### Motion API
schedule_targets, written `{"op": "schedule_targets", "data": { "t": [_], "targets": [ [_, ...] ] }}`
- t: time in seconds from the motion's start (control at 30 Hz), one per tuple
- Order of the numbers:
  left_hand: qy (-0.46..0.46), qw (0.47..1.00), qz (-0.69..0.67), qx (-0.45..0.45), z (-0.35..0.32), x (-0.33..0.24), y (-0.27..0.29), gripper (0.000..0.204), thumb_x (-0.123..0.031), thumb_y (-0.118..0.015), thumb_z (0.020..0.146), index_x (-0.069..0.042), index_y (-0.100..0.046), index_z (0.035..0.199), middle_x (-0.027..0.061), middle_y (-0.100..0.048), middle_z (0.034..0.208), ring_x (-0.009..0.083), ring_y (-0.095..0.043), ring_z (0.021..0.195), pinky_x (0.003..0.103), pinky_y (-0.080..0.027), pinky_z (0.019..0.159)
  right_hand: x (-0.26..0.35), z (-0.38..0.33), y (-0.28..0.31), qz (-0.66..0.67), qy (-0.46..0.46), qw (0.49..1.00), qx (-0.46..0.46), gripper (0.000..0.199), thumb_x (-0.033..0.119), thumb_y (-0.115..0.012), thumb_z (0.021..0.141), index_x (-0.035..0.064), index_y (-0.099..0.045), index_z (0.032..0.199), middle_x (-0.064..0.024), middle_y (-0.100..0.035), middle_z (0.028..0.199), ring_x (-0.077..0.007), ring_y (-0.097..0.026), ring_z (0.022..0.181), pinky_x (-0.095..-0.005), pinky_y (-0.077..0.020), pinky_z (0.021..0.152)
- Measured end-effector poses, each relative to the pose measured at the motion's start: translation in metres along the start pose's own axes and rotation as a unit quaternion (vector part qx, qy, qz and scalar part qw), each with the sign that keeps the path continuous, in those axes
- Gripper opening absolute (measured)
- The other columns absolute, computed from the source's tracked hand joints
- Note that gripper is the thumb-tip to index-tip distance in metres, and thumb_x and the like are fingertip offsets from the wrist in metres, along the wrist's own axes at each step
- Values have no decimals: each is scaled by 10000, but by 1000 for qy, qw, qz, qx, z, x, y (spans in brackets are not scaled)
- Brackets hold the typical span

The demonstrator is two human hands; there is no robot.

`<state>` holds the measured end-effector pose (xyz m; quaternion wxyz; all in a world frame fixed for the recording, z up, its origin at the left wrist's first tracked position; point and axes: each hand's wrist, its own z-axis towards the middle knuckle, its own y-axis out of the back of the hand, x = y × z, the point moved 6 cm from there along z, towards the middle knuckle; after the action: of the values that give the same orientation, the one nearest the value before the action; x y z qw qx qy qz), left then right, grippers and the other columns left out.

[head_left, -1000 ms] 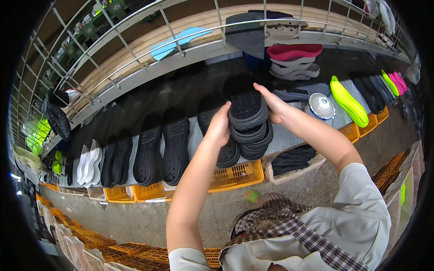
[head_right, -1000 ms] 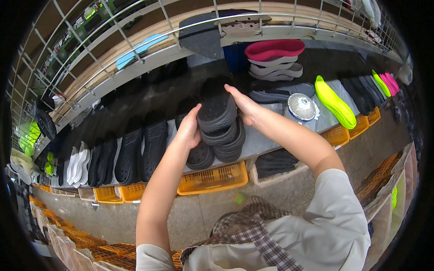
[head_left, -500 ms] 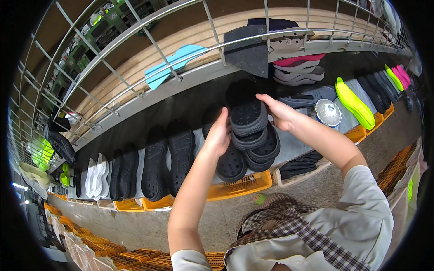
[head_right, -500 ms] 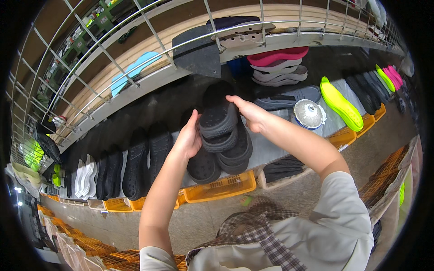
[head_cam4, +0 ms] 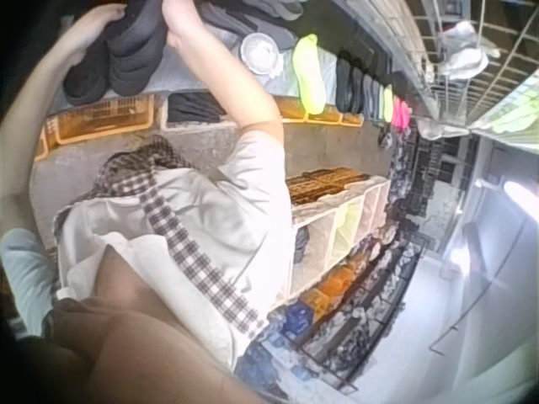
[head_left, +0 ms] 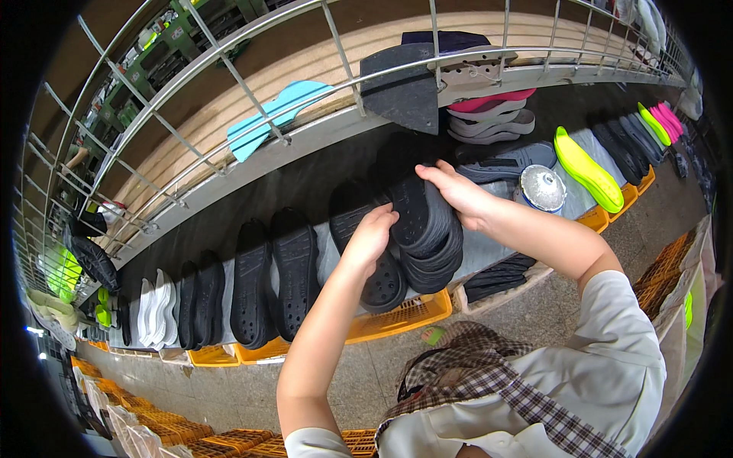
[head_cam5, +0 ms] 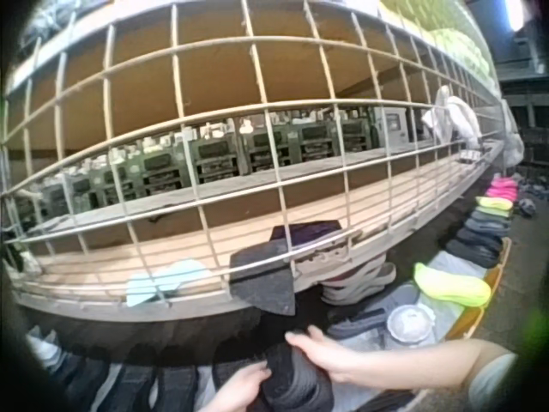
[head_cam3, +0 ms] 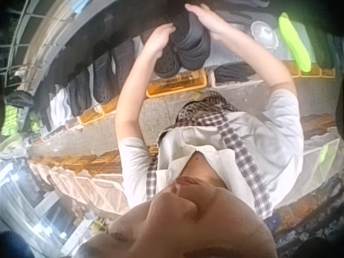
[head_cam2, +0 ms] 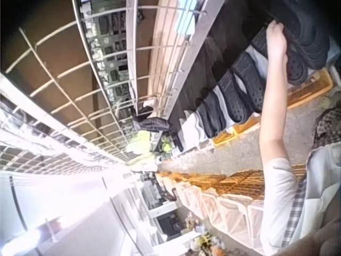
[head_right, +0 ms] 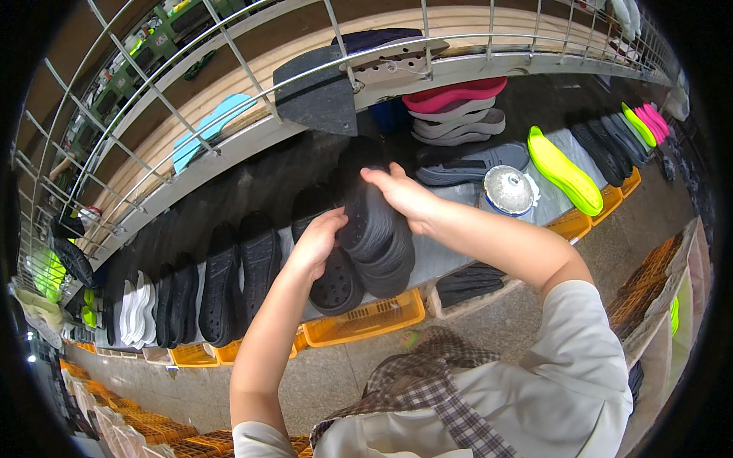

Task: The person picks up stacks of gray and black slippers from a shelf, places them into a metal pot, then transfers them into fabric-lined crates. They also handle bright green slippers, stacking them and placing them into a crate. The person repeatedly moves slippers between the shelf, pot, and crates.

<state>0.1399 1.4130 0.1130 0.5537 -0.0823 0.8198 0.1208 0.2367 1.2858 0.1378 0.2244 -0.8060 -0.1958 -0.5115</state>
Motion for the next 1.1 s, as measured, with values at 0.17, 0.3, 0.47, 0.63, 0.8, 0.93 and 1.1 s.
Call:
{"op": "schedule_targets", "data": {
  "t": [0.17,0.3,0.47,0.63,0.8,0.93,1.1],
  "targets": [
    [-19,997,-76,4,-1,9,7,630,-417,-459,954,-89,-268,1457,132,-313,1482,273,-284,1361,433,-290,1041,8,17,0,11,75,995,61,728,247,-627,855,-21,-255,1420,-145,-470,1290,-197,-506,1125,-300,-414,952],
    [-75,991,-91,-59,-24,4,25,547,-370,-477,961,-93,-341,1414,102,-425,1388,230,-388,1272,394,-331,1007,20,24,-2,-51,90,987,121,494,230,-619,859,-27,-514,1267,-121,-570,1188,-159,-552,1047,-271,-418,920],
    [-238,961,-62,-126,-105,-2,58,471,-227,-503,956,-72,-371,1381,119,-462,1358,211,-429,1255,333,-366,987,64,12,-10,-322,205,921,79,520,306,-616,853,-34,-548,1241,-155,-592,1206,-222,-548,1112,-284,-395,963],
    [-284,935,-61,-206,-187,25,81,511,-85,-555,904,-23,-356,1370,162,-463,1328,222,-442,1238,311,-399,955,90,-15,-83,-562,323,737,192,474,331,-636,810,-10,-612,1138,-188,-631,1118,-287,-593,1066,-355,-446,934],
    [-277,927,-97,-233,-237,64,89,505,-63,-564,891,-26,-371,1357,153,-467,1322,219,-453,1220,311,-402,947,51,17,-203,-617,176,685,345,446,321,-621,829,39,-599,1174,-134,-648,1088,-269,-626,977,-379,-493,819],
    [-240,911,-101,-321,-280,100,104,506,-71,-577,885,-23,-378,1348,157,-475,1312,227,-458,1213,317,-405,942,51,96,-256,-658,194,700,198,355,337,-596,787,14,-648,924,-86,-572,689,-185,-507,582,-371,-389,478],
    [-121,857,-174,-470,-340,179,115,494,-14,-542,873,-16,-373,1337,165,-485,1292,237,-483,1183,342,-380,976,59,222,-252,-568,183,802,-23,338,315,-634,760,23,-644,930,-111,-591,745,-227,-553,652,-379,-433,546]
  ]
}}
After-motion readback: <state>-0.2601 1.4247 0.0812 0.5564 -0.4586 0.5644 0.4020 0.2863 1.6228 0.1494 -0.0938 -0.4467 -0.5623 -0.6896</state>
